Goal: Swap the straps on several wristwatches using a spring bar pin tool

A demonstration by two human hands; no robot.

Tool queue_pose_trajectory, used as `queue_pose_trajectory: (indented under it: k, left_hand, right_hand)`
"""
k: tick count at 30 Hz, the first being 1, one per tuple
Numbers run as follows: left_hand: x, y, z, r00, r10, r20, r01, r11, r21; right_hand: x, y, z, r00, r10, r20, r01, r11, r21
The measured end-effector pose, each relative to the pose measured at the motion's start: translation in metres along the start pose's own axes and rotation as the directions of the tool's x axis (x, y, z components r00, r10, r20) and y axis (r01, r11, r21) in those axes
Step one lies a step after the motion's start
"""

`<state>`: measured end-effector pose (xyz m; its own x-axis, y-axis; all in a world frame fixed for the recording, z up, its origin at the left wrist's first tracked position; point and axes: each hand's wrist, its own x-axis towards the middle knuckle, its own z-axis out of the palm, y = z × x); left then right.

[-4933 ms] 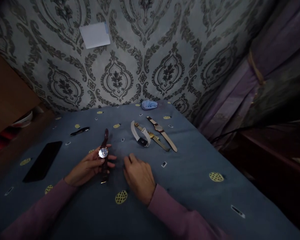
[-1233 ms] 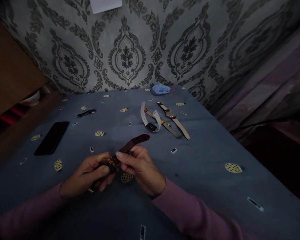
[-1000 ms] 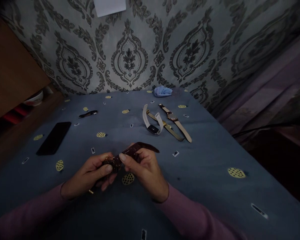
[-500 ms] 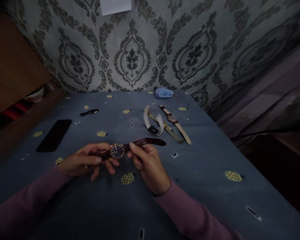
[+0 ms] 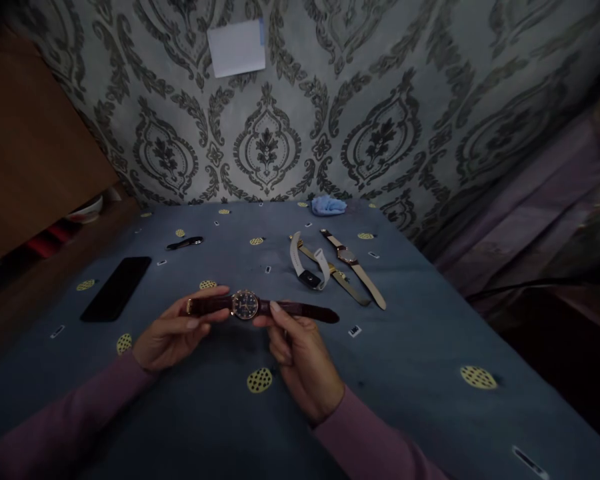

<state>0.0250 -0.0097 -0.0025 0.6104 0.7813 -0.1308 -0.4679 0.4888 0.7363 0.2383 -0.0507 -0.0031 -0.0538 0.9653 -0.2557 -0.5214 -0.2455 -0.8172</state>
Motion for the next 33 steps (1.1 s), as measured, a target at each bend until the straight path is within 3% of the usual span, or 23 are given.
queue_pose_trajectory:
  k: [3, 7, 13, 17, 21, 33]
  left_hand:
    - [0.001, -0.007, 0.005, 0.992, 0.044, -0.115, -0.048, 0.998, -0.034]
    - [0.003, -0.017, 0.013, 0.977, 0.098, -0.192, -0.106, 0.994, -0.031]
    - [0.004, -0.028, 0.018, 0.97, 0.01, -0.244, -0.013, 1.0, -0.011]
    - [0.004, -0.021, 0.015, 0.945, 0.071, -0.319, -0.065, 0.997, 0.028]
    - [0.004, -0.013, 0.009, 0.927, 0.116, -0.356, -0.12, 0.993, 0.011]
    - [0.001, 0.003, -0.007, 0.937, 0.045, -0.345, -0.097, 0.986, -0.136]
  right_hand:
    - [-0.003, -0.001, 0.003, 1.0, 0.001, 0.027, -0.002, 0.999, 0.047]
    - [-0.007, 0.0, 0.01, 1.0, -0.013, 0.007, 0.012, 0.998, 0.069]
    - [-0.014, 0.009, 0.02, 0.993, 0.044, 0.109, -0.038, 0.998, -0.05]
    - [-0.01, 0.008, 0.01, 0.985, 0.106, 0.136, -0.092, 0.99, -0.11]
    - [-0.001, 0.001, -0.001, 0.988, 0.127, 0.088, -0.126, 0.992, -0.02]
    - [0.005, -0.006, -0.013, 0.99, 0.046, 0.131, -0.047, 0.999, 0.003]
